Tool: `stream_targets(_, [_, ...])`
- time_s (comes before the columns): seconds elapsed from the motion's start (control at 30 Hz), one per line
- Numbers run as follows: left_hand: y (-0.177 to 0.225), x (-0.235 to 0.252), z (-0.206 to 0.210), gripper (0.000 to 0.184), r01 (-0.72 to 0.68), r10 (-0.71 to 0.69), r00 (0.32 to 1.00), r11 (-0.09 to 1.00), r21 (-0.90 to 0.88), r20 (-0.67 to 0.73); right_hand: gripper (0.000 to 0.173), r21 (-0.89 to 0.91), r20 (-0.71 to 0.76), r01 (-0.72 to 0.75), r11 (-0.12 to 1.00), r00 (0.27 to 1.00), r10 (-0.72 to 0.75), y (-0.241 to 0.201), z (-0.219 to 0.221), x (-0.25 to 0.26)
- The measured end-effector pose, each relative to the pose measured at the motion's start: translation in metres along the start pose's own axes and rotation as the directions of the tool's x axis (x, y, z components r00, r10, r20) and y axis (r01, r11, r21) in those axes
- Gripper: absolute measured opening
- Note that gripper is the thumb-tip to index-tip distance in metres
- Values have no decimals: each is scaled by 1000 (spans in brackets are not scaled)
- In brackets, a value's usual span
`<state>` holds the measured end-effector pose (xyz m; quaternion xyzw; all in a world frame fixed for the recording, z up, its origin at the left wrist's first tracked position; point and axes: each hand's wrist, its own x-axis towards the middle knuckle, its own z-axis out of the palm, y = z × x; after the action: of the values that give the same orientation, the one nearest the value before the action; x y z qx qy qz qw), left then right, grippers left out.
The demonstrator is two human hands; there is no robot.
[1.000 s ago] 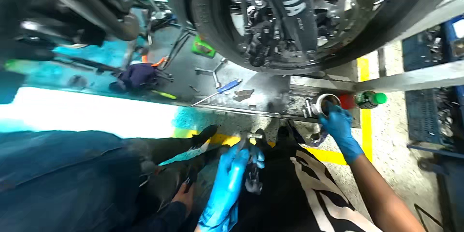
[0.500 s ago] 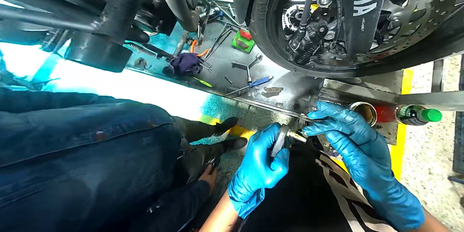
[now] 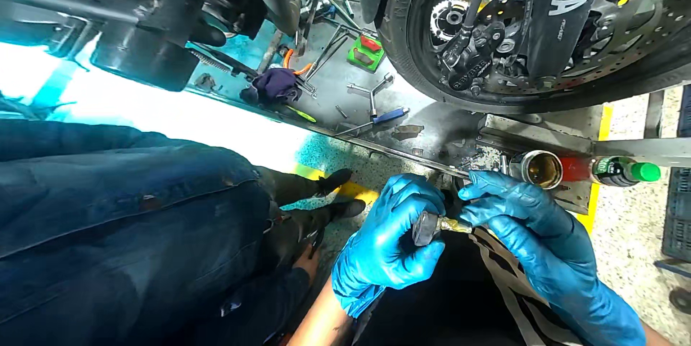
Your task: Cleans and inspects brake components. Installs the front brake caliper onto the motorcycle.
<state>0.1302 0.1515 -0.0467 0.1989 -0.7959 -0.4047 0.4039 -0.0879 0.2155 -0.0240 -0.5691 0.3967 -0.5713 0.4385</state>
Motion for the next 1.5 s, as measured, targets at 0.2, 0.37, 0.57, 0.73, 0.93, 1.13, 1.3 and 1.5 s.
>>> stream_targets(0.2, [-2, 7, -4, 17, -40, 40, 999, 999, 33, 1, 31, -173, 117, 172, 970, 981, -153, -9, -7, 11])
stream_targets(0.37, [-3, 8, -4, 15, -51, 50, 999, 998, 45, 14, 30, -275, 85, 238, 931, 971, -223, -15, -15, 12])
stream_targets(0.57, [-3, 10, -4, 15, -64, 62, 998, 996, 58, 27, 35, -322, 123, 272, 907, 962, -245, -13, -14, 10])
stream_targets(0.73, [-5, 12, -9, 24, -101, 90, 990, 990, 98, 108, 44, -290, 134, 246, 925, 967, -215, -17, -20, 12])
stream_targets(0.93, [-1, 23, -21, 22, -282, 219, 958, 840, 464, 186, 42, -398, 134, 258, 880, 966, -222, -21, -29, 14])
stream_targets(1.13, [7, 38, -32, 12, -360, 309, 927, 575, 734, 212, 35, -615, 112, 334, 714, 934, -340, -16, -30, 13])
stream_targets(1.3, [11, 47, -34, 12, -418, 351, 896, 453, 788, 273, 37, -712, 193, 398, 579, 903, -385, -18, -28, 18])
stream_targets(1.5, [12, 50, -36, 12, -460, 373, 872, 398, 794, 318, 39, -689, 214, 409, 599, 904, -371, -20, -29, 27])
